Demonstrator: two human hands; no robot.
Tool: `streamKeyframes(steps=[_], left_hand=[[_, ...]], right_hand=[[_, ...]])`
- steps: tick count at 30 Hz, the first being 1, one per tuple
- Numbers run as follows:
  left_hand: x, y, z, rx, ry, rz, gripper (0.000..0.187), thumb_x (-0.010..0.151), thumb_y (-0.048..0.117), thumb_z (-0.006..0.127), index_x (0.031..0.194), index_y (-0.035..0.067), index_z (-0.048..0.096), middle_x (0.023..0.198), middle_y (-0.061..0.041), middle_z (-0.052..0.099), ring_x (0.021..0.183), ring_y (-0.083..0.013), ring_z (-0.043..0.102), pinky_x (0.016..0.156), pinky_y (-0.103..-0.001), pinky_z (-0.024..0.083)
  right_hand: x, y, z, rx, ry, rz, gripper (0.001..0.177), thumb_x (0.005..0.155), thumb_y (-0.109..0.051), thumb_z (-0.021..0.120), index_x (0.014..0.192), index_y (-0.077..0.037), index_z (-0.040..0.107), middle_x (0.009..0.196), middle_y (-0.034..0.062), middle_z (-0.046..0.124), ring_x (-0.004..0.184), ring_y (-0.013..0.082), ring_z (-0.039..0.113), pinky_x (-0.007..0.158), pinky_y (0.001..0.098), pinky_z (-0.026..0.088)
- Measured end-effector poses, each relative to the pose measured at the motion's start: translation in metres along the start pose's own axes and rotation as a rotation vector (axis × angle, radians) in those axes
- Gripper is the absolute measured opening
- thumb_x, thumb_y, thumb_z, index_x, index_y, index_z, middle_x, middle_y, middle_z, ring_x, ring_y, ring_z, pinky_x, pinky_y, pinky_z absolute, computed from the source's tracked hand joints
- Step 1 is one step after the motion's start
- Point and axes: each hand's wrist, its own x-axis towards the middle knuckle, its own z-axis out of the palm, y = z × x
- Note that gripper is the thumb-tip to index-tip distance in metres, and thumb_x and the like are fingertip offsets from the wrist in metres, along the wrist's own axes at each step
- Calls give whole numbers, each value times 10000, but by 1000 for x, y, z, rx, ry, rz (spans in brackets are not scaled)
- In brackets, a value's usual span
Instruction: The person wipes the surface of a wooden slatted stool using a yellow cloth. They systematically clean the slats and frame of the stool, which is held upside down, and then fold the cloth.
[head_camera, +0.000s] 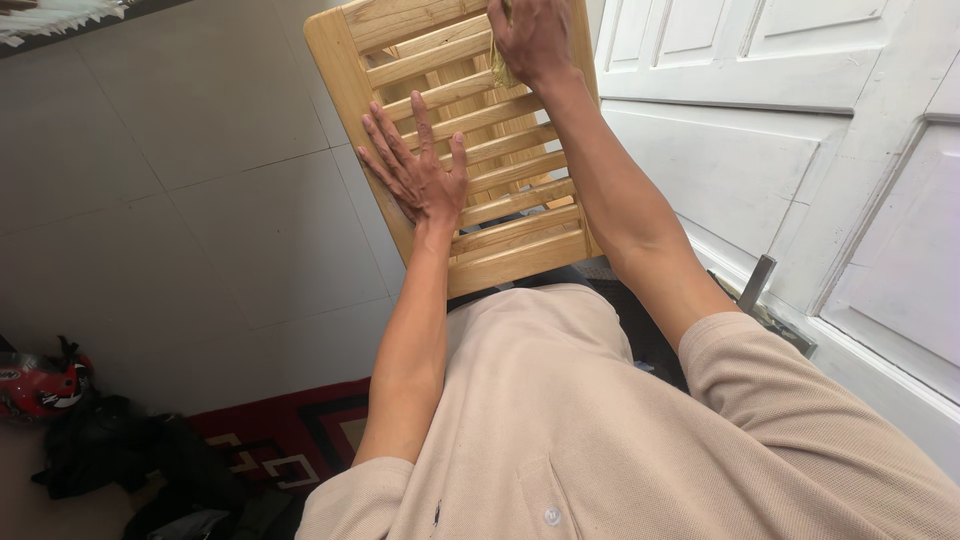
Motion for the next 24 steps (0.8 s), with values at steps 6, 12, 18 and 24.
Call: streamKeyframes(steps=[6,12,18,24], left_hand=[[-3,-4,3,-10,-49,-9,749,1042,601,515,1654,342,170,1710,-178,21,1589,-370,-3,1284,-621,8],[-4,-4,9,-30,68,48,774,1076,580,516,1684,343,100,1728,-173,-28,1609,-360,-41,1305,-613,-3],[-5,-8,10,-36,50,56,783,1074,573,519,1682,323,94,1725,-176,-14,1605,-369,-32,1294,-626,-1],[-4,-9,12,-18,98,82,773,1090,583,482,1689,300,84,1724,-175,-13,1608,-365,-28,1297,-621,-3]], right_hand=[[-40,-43,-40,72,-81,-53,385,994,-185,713,1326,-31,595,1286,173,630,1212,365,588,1067,478,454],[-108,-64,-63,81,-140,-78,718,984,-170,749,1600,-83,390,1653,116,365,1541,337,333,1298,499,227],[-182,-94,-95,106,-220,36,768,962,-181,750,1614,-92,354,1677,121,321,1572,334,282,1312,496,227],[-254,-115,-118,75,-225,117,777,955,-232,745,1604,-79,347,1671,139,311,1571,348,252,1298,513,219]])
